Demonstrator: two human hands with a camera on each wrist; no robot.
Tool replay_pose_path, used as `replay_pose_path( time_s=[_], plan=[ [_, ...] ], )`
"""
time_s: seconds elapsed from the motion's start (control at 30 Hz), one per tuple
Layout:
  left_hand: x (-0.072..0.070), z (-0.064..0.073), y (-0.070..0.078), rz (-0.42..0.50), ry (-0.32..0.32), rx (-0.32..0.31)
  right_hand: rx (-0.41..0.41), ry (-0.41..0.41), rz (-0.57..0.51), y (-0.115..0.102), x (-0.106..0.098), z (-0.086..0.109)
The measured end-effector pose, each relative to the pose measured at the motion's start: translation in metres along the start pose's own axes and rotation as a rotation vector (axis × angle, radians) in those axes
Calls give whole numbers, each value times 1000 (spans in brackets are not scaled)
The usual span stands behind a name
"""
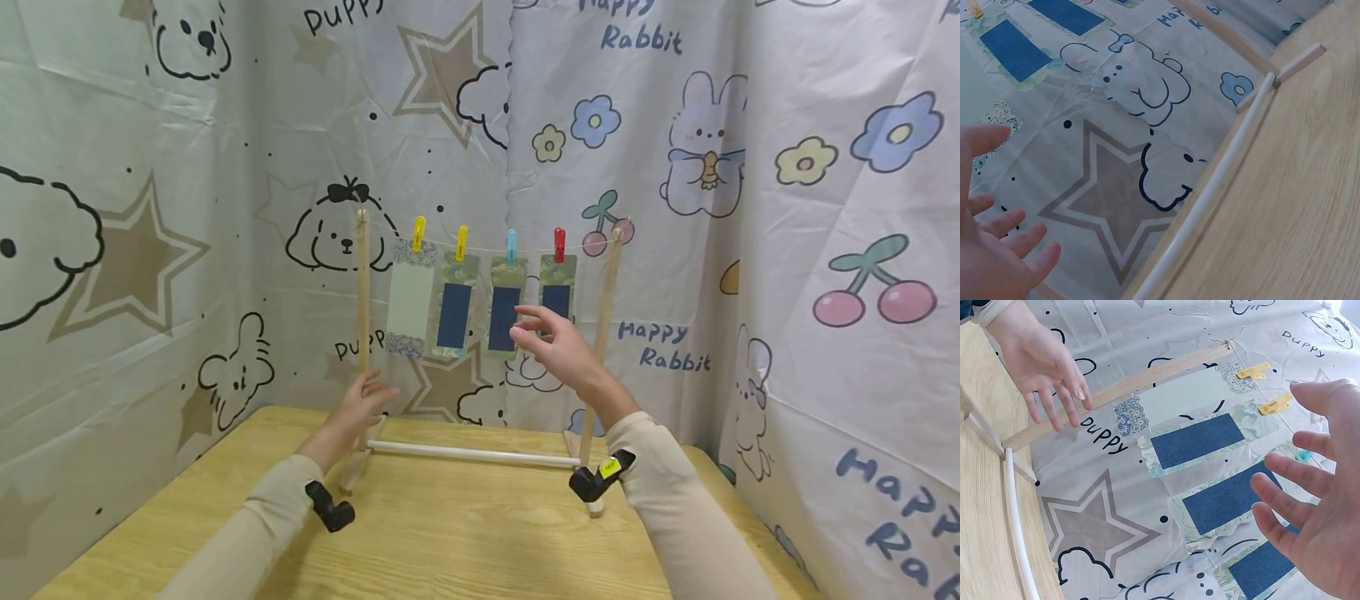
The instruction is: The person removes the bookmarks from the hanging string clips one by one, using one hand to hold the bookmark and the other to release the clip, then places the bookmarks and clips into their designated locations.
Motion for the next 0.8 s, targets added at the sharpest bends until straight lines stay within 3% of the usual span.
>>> replay_pose_path(
  time_s=[0.8],
  plan=[
    [3,-27,16,12,-39,45,-11,-32,2,2,8,-6]
  ],
)
Point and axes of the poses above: each hand's wrist, its own z-axis away from the middle knuckle, its own x-axis out of the palm, y = z × x, the point moved 1 cm from there along -z, towards the middle knuckle, and after that the axes turned 14 degrees about y, right-handed, at the moved point
